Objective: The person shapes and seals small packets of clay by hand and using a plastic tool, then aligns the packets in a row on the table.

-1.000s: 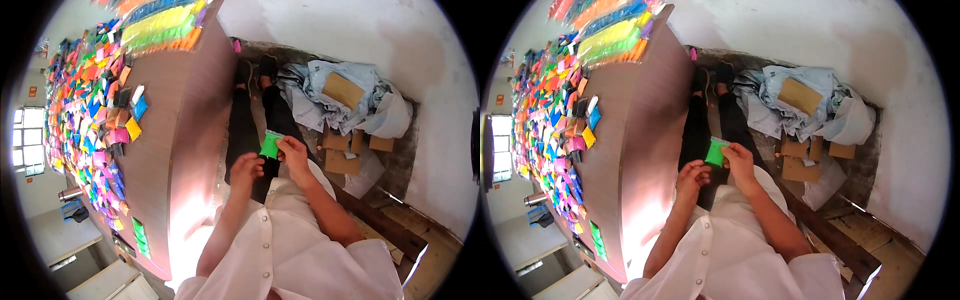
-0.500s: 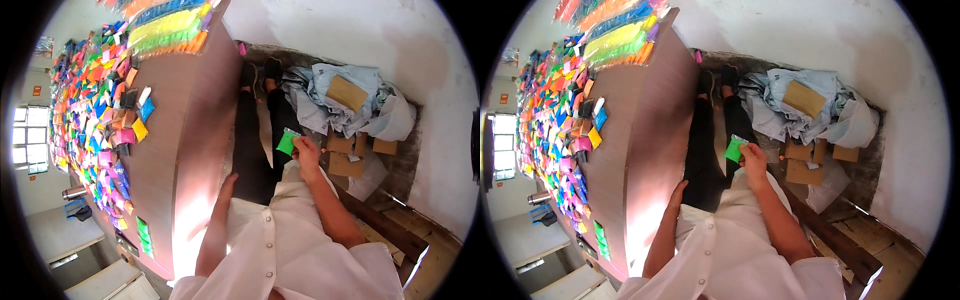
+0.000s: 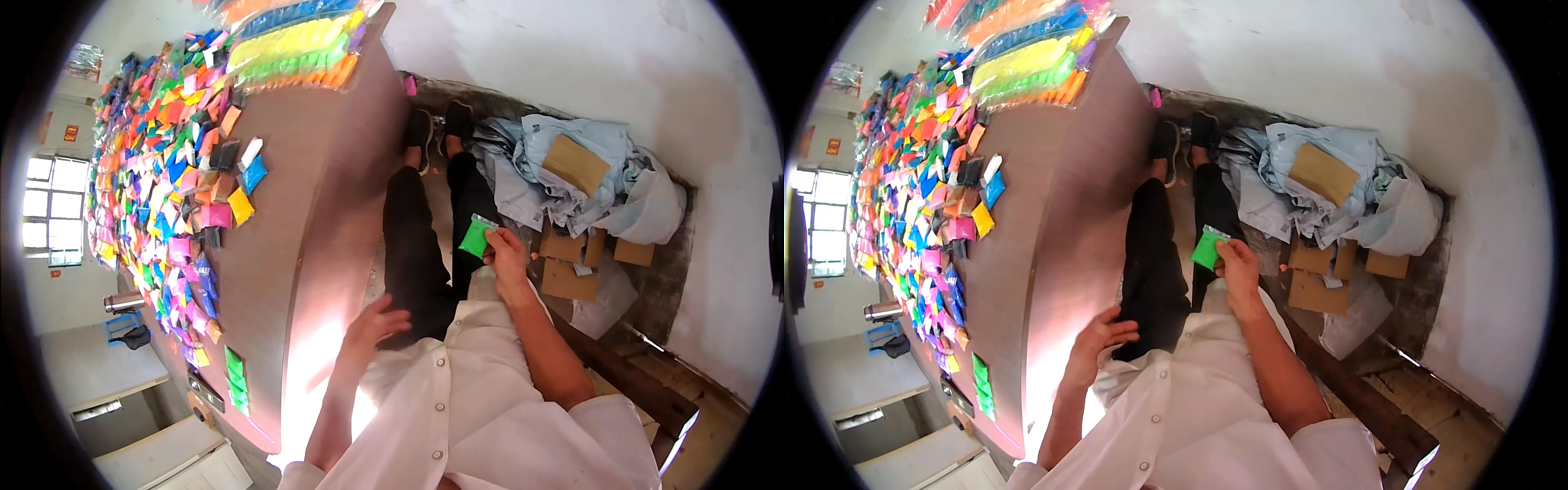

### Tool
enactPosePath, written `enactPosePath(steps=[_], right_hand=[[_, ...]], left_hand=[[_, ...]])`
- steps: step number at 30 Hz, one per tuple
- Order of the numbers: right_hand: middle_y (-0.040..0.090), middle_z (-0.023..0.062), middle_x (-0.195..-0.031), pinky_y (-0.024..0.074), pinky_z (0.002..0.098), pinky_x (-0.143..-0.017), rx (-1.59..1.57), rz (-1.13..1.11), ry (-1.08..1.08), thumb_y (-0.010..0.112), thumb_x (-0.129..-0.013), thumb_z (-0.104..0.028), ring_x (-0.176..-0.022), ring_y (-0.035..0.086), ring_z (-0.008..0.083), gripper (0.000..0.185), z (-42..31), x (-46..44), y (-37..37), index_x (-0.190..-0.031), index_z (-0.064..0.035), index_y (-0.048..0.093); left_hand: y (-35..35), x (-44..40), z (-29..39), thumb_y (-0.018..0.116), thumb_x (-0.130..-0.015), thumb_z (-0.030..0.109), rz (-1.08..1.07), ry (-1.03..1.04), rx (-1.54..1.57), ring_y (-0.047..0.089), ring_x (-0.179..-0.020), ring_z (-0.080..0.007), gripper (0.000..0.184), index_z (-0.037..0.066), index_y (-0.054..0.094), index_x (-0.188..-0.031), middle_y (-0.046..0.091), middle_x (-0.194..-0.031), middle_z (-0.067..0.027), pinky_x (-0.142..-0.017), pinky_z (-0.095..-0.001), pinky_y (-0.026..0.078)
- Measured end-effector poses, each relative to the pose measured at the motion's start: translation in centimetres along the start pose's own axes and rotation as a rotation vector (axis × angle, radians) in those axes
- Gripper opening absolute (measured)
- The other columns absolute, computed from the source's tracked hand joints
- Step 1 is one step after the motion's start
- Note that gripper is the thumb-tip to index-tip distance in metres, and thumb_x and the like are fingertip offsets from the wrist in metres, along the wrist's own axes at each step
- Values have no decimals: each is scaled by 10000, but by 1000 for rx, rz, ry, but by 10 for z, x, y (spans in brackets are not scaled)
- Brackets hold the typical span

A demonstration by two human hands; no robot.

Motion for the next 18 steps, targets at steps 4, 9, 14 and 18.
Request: enactPosePath(steps=[4, 9, 14, 18], right_hand=[[602, -60, -742, 436, 228, -570, 3, -101, -43, 698, -977, -206, -644, 553, 53, 123, -9, 12, 15, -877, -143, 667], [626, -63, -787, 435, 211, -620, -5, -365, -90, 687, -963, -105, -696, 558, 25, 50, -32, 47, 46, -946, -64, 710], [675, -38, -878, 456, 207, -638, 16, -457, -119, 675, -977, -89, -743, 586, 23, 99, -47, 69, 67, -1040, -25, 717], [673, -36, -864, 461, 209, -638, 72, -479, -105, 669, -982, -93, -748, 588, 25, 98, -39, 67, 71, -1032, -25, 718]], left_hand=[[40, -26, 68, 566, -1044, 362, 54, 295, -146, 640, -1201, -245, 577, -41, 505, -1451, 639, -1354, -195, -1055, -375, 474], [63, -97, 55, 656, -1018, 230, 139, 393, -322, 654, -1144, -196, 443, -46, 592, -1359, 687, -1259, -157, -1004, -313, 500], [75, -112, 44, 665, -1021, 212, 110, 415, -309, 628, -919, -101, 279, -30, 686, -1159, 704, -1011, -54, -812, -250, 498], [67, -107, 42, 663, -1028, 192, 184, 481, -365, 571, -802, -40, 197, 0, 709, -1023, 670, -876, 23, -706, -207, 460]])
Point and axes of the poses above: each hand's wrist, its own x-axis away from the middle knuckle, its own y-axis out of the palm, z = x × y, the point moved 7 cm from there along -x, towards the middle knuckle
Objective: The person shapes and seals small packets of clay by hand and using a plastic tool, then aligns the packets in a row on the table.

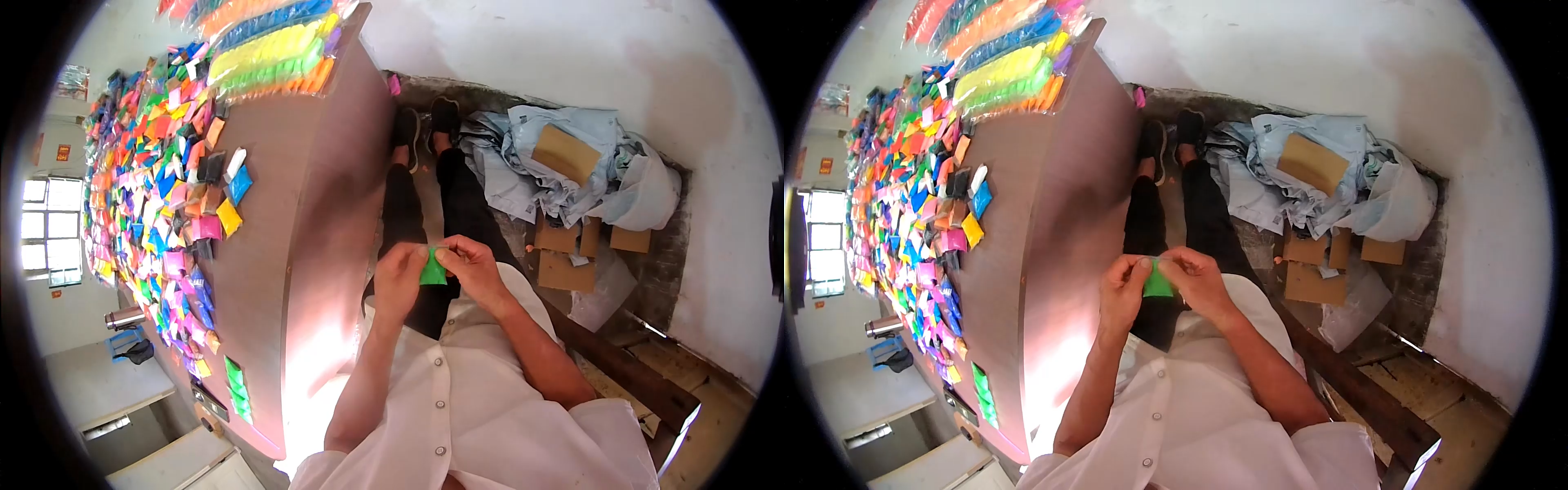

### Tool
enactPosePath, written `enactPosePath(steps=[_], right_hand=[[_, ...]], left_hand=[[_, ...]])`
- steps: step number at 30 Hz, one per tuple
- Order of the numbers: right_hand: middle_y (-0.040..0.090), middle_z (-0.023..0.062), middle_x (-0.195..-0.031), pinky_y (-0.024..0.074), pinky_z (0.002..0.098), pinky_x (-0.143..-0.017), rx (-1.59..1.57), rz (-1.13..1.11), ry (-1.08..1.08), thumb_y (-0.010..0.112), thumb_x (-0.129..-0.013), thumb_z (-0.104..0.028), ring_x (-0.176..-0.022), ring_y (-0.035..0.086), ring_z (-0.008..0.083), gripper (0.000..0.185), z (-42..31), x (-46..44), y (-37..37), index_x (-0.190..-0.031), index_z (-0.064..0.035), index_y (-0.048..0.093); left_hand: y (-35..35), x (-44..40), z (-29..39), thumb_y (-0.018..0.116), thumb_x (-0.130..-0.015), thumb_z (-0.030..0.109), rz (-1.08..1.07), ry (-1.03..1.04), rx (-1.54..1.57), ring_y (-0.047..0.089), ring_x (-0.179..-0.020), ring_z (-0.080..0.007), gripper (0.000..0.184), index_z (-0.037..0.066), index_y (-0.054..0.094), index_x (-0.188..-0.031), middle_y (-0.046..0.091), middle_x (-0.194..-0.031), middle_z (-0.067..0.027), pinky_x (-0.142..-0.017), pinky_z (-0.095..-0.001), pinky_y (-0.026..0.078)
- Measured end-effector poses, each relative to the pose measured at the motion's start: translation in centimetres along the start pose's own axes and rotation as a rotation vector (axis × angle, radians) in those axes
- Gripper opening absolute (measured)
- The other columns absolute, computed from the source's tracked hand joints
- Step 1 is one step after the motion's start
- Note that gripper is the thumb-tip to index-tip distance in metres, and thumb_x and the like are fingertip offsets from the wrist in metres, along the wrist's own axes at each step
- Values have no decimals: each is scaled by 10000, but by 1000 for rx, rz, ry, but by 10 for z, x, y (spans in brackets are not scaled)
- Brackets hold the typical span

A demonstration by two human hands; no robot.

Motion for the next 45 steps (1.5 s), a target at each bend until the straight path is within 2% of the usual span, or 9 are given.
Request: enactPosePath(steps=[4, 9, 18, 23, 29, 32, 35, 39, 45], right_hand=[[669, -32, -841, 469, 217, -641, 59, -11, -62, 665, -981, -95, -748, 592, 33, 100, 6, -2, 1, -1011, -16, 719], [669, -20, -834, 483, 223, -672, 207, -20, -47, 685, -973, -140, -759, 600, 45, 144, 7, 0, 3, -995, -1, 716], [689, 27, -913, 510, 256, -741, 212, -43, -69, 721, -944, -198, -813, 621, 81, 246, 7, 4, 18, -1082, -3, 662], [697, 62, -915, 521, 287, -752, 375, -136, 133, 747, -919, -240, -815, 641, 114, 311, 12, 5, 12, -1070, 12, 645], [709, 93, -900, 533, 312, -748, 404, -148, 29, 758, -905, -326, -815, 667, 157, 399, 16, 5, 15, -1059, 25, 650], [673, 28, -907, 528, 261, -722, 422, -182, 36, 738, -961, -213, -797, 630, 88, 306, 10, 8, 21, -1117, 29, 635], [661, 29, -884, 531, 269, -723, 404, -241, 191, 714, -980, -228, -789, 631, 90, 282, 13, 11, 26, -1087, 26, 654], [643, 26, -861, 518, 265, -702, 518, -297, 187, 705, -987, -232, -762, 617, 88, 253, 17, 10, 18, -1018, 16, 670], [622, 7, -829, 488, 257, -676, 494, -363, 186, 713, -983, -238, -747, 586, 79, 243, 15, 14, 25, -981, 0, 666]], left_hand=[[-1, 8, -6, 672, -1008, 202, -16, -97, 41, 625, -839, -74, 211, -5, 711, -1027, 708, -883, -26, -771, -261, 514], [0, 8, -2, 681, -1020, 205, -1, -48, 111, 535, -759, -31, 202, 14, 711, -962, 639, -834, 50, -682, -210, 433], [-13, 9, -20, 700, -1010, 200, 178, -120, 318, 550, -790, -47, 195, 14, 705, -952, 650, -862, 39, -716, -216, 443], [-14, 16, -22, 703, -1006, 178, 105, -204, 314, 601, -836, -66, 173, 6, 718, -1013, 694, -927, 4, -764, -222, 478], [-17, 19, -36, 729, -983, 145, -12, -182, 342, 627, -866, -74, 146, 7, 725, -1032, 714, -953, -16, -801, -231, 504], [-20, 18, -34, 741, -974, 142, 34, -127, 362, 627, -864, -76, 146, 8, 724, -1030, 713, -947, -14, -800, -236, 505], [-23, 17, -30, 740, -974, 144, 50, -110, 361, 628, -868, -80, 142, 14, 725, -1030, 711, -939, -13, -811, -239, 502], [-23, 18, -14, 731, -983, 172, 44, -243, 320, 624, -879, -81, 153, 24, 728, -1021, 707, -928, -8, -838, -241, 492], [-26, 20, -30, 737, -982, 214, -41, -160, 337, 597, -842, -65, 184, 30, 731, -979, 691, -906, 16, -801, -234, 472]])
Point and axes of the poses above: each hand's wrist, its own x-axis away from the middle knuckle, its own y-axis out of the palm, z = x × y, the point moved 7 cm from there along -x, towards the middle knuckle
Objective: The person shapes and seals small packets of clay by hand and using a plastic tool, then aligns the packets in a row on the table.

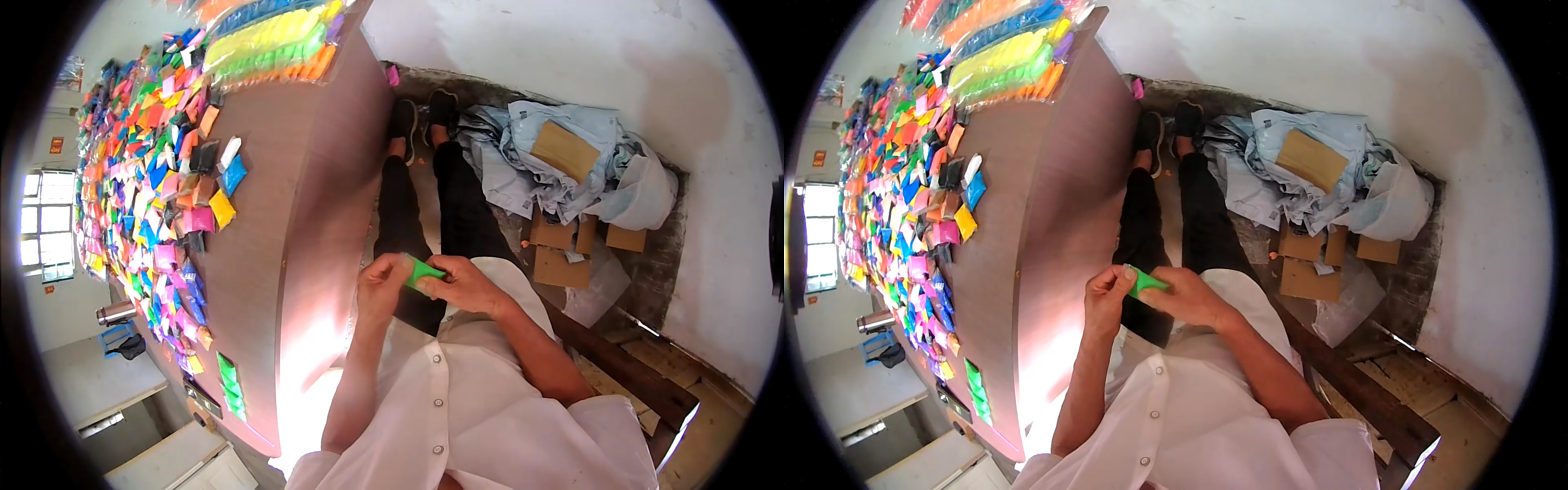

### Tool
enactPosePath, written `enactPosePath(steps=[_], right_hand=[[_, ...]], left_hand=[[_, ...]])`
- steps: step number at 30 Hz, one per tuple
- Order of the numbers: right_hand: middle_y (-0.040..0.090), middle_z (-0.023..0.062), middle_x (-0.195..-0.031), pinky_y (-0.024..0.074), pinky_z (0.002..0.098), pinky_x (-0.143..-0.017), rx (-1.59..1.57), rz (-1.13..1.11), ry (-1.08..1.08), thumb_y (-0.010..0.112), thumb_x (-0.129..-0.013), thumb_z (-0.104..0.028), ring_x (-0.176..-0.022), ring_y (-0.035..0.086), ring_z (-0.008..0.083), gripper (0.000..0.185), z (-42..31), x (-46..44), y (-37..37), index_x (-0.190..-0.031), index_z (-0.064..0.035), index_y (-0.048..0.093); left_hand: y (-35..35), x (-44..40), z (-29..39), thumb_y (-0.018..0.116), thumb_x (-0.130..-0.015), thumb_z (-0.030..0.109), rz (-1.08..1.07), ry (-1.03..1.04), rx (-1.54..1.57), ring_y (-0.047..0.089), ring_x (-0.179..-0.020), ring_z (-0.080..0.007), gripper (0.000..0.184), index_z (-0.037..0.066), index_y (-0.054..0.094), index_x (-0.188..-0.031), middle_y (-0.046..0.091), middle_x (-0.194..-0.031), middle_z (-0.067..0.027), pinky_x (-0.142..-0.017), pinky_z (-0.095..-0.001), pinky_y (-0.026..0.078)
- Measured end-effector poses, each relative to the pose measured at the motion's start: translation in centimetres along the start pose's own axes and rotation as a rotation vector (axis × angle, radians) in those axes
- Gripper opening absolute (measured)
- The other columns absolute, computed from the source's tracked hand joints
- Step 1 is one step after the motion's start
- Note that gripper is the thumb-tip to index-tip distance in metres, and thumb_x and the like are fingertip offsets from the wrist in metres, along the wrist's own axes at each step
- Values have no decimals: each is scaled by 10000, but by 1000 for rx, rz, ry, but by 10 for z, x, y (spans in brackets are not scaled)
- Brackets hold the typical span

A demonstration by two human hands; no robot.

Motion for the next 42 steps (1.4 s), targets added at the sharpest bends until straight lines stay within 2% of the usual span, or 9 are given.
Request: enactPosePath(steps=[3, 6, 9, 15, 21, 23, 34, 39, 42], right_hand=[[619, -2, -822, 483, 257, -682, -127, 53, -87, 710, -985, -230, -759, 584, 75, 233, -12, 3, 3, -999, -3, 664], [653, 8, -760, 466, 272, -612, -195, 64, -90, 741, -939, -260, -691, 584, 85, 247, -1, -1, 3, -931, -25, 669], [652, 6, -755, 467, 269, -607, -150, 65, -106, 744, -940, -262, -683, 583, 84, 252, 4, -1, 0, -927, -23, 666], [639, 5, -741, 451, 276, -591, -172, 56, -68, 741, -934, -256, -671, 568, 80, 246, 4, 0, 2, -915, -23, 664], [631, 13, -734, 446, 277, -588, 7, 125, -130, 738, -941, -308, -660, 559, 84, 313, -3, 1, -5, -914, -6, 660], [649, -5, -838, 490, 242, -670, -82, 62, -65, 730, -972, -199, -747, 571, 51, 215, 1, 1, -3, -1041, -3, 676], [663, 10, -827, 491, 235, -672, -143, 64, -84, 716, -983, -212, -743, 604, 69, 237, 1, 0, -1, -1069, 6, 681], [663, 13, -838, 488, 231, -675, -116, 70, -82, 722, -977, -216, -744, 604, 72, 247, -1, 1, -4, -1075, 7, 683], [665, 12, -852, 491, 237, -675, -142, 93, -115, 732, -967, -214, -742, 605, 74, 249, -5, 3, -5, -1078, 4, 685]], left_hand=[[1, 1, 7, 733, -985, 212, 54, 42, 78, 586, -816, -62, 185, 28, 728, -973, 683, -896, 22, -769, -233, 464], [0, -1, 6, 734, -985, 219, 30, 36, 102, 603, -828, -65, 198, 21, 733, -997, 696, -918, 8, -787, -228, 477], [8, 5, 13, 743, -978, 224, 36, -99, 20, 622, -854, -71, 213, 17, 739, -1030, 710, -943, -9, -816, -227, 491], [6, 3, 11, 757, -969, 220, -38, 5, -37, 630, -870, -75, 222, 9, 741, -1034, 717, -944, -15, -818, -233, 504], [9, 5, 19, 747, -976, 222, -57, -12, -65, 625, -849, -74, 216, 10, 735, -1018, 715, -929, -14, -797, -233, 502], [7, 6, 16, 740, -981, 223, -31, -56, -26, 624, -832, -79, 215, 12, 731, -1020, 712, -916, -15, -787, -236, 502], [-11, 10, 5, 721, -994, 227, -40, 16, -121, 611, -769, -91, 206, 21, 712, -983, 699, -875, -21, -727, -250, 507], [-1, 17, 9, 732, -986, 214, 40, -104, -60, 613, -746, -92, 183, 33, 703, -988, 693, -848, -18, -713, -251, 510], [6, 19, 10, 728, -987, 205, -34, -36, -44, 609, -721, -94, 176, 33, 695, -995, 682, -829, -12, -705, -248, 509]])
Point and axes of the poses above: each hand's wrist, its own x-axis away from the middle knuckle, its own y-axis out of the palm, z = x × y, the point moved 7 cm from there along -x, towards the middle knuckle
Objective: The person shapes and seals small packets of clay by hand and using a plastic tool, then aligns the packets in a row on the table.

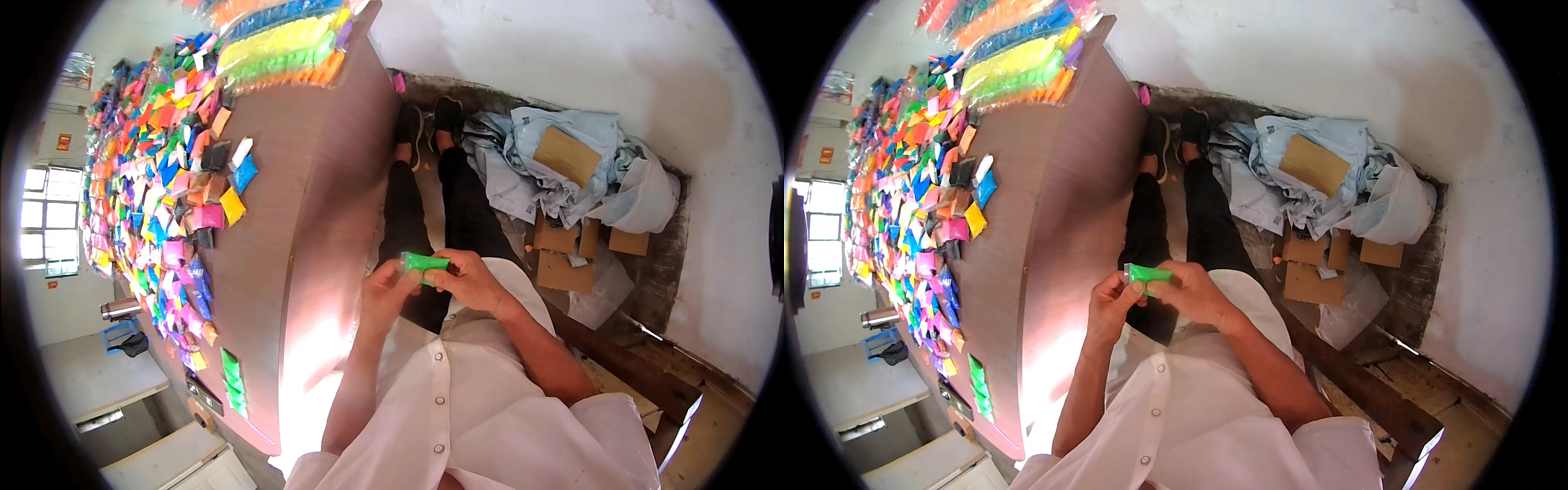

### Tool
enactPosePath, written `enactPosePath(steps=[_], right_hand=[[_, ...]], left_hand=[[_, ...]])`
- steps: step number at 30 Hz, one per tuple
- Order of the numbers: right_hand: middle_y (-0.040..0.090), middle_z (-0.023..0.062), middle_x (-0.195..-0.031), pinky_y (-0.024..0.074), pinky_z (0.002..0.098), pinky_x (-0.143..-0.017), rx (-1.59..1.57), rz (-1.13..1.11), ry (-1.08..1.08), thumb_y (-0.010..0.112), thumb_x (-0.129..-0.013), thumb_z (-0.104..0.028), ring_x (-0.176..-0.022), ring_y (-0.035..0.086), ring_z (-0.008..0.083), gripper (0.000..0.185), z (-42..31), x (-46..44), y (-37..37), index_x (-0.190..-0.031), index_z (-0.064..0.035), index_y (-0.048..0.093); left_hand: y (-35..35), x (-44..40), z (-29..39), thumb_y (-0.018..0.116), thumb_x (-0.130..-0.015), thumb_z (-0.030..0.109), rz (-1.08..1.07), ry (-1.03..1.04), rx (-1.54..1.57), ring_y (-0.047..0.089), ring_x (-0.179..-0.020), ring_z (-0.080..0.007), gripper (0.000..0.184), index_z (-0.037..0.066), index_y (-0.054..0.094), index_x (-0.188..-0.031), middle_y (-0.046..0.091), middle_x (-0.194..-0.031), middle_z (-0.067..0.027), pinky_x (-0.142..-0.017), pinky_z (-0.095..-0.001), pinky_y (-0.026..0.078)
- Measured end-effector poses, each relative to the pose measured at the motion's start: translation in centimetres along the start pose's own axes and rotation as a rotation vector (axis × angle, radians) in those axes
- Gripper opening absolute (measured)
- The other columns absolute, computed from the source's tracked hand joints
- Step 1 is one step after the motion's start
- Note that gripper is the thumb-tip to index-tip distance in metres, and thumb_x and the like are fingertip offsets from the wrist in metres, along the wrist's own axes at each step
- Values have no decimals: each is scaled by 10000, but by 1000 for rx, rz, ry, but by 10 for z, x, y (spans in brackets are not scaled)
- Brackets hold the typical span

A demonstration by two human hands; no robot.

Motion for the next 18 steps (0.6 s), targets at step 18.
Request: enactPosePath(steps=[18], right_hand=[[630, -47, -831, 428, 224, -621, 257, 21, -146, 742, -937, -154, -722, 523, 22, 195, -35, 25, 17, -1064, -12, 701]], left_hand=[[3, 36, 36, 713, -966, 67, 14, 213, 26, 558, -772, -26, 107, 0, 709, -1049, 659, -865, 37, -701, -198, 454]])
Point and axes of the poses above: each hand's wrist, its own x-axis away from the middle knuckle, its own y-axis out of the palm, z = x × y, the point moved 7 cm from there along -x, towards the middle knuckle
